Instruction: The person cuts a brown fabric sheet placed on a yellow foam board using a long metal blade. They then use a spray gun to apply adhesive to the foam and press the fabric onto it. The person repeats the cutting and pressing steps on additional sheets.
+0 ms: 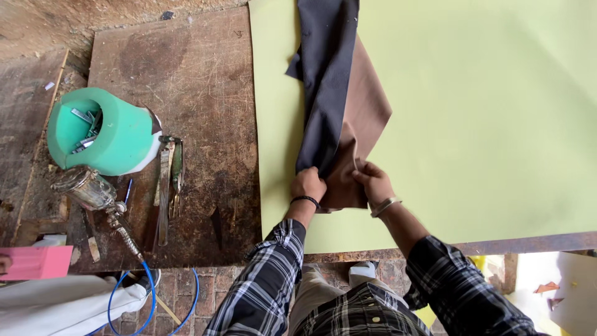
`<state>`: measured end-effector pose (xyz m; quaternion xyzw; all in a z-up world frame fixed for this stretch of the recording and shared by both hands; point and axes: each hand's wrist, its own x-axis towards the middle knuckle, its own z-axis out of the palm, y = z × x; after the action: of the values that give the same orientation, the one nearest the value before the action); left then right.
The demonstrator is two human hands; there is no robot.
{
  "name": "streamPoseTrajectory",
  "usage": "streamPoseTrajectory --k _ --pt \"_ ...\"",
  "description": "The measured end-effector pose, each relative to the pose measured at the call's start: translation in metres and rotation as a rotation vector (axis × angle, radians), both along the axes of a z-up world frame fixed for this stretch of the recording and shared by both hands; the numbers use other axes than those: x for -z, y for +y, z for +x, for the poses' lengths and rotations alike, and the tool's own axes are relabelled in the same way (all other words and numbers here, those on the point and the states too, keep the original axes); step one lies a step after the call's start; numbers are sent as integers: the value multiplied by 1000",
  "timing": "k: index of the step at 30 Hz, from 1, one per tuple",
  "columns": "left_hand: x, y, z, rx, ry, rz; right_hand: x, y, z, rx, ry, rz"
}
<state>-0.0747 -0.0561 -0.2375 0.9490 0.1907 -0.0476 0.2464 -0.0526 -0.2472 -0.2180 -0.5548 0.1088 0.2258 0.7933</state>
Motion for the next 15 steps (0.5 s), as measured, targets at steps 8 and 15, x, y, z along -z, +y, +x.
streamPoseTrajectory --k 8,15 --pt "-80 117 5 -790 -817 -1161 -137 -153 90 286 -418 132" --pt "11 112 -143 -729 -560 -647 -48 -301 38 214 -374 -744"
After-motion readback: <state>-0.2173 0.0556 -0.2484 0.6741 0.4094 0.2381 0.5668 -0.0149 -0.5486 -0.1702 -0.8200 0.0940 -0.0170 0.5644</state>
